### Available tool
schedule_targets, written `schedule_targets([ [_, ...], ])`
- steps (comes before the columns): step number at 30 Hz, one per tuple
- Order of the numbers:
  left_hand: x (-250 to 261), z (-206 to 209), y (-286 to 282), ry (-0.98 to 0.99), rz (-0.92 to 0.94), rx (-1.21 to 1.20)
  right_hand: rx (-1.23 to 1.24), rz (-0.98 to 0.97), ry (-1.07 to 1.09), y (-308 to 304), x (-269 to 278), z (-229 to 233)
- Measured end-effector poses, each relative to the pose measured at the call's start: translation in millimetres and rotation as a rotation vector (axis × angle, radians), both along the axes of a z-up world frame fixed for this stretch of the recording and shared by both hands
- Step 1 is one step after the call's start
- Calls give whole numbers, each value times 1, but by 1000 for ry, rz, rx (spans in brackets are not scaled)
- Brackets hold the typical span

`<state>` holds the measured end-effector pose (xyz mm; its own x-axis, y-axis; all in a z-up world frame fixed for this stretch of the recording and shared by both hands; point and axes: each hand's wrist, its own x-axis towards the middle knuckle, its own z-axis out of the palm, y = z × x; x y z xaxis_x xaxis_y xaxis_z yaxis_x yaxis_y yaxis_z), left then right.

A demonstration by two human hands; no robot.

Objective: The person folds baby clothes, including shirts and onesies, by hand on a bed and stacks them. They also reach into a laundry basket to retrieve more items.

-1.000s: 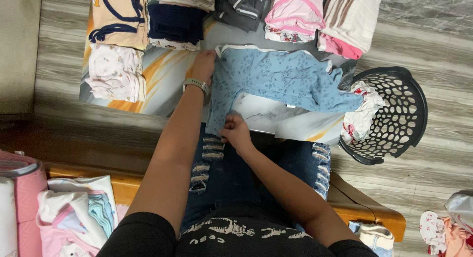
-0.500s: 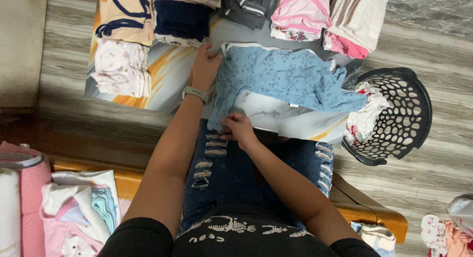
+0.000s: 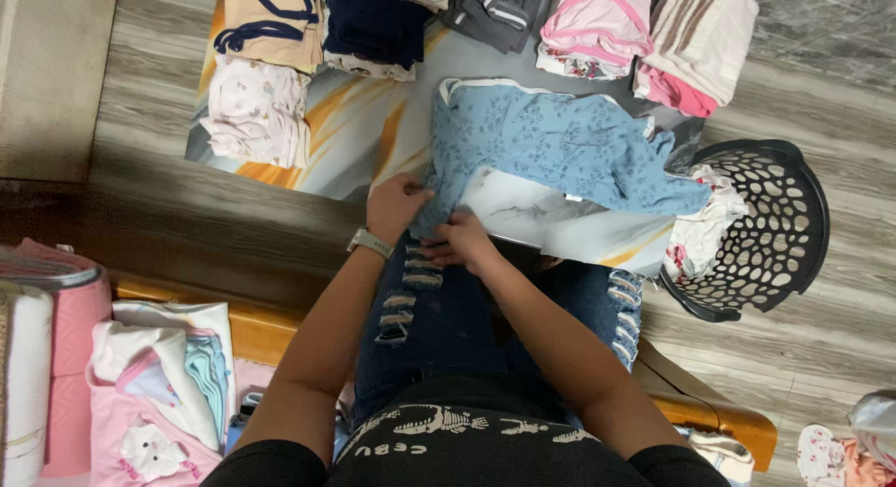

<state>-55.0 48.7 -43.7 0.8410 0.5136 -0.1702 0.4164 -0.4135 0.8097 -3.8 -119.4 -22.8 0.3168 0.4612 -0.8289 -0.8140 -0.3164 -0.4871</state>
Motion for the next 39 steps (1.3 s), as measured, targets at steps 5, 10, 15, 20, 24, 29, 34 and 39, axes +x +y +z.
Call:
schedule_targets([
  [5,6,1,-7,298,9,165,-390,636,-420,0,44,28],
  [10,1,-11,-14,132,27,103,-302,342,-1523,20,84,17],
  [15,6,-38,-19,214,-13,299,-335,876,-1613,43,120,2],
  [20,14,-30,-12,155,120,58,-440,951,-1506,50,129,6],
  [24,9,-20,-11,259,-43,85,-487,974,-1496,54,130,14],
  [29,-8,-30,-5,69,12,72,-508,989,-1452,56,131,18],
  [34,-5,-31,-13,94,72,56,-339,865,-1530,40,131,16],
  [39,-10,-43,-9,142,65,-29,135,557,-1999,-5,73,31],
])
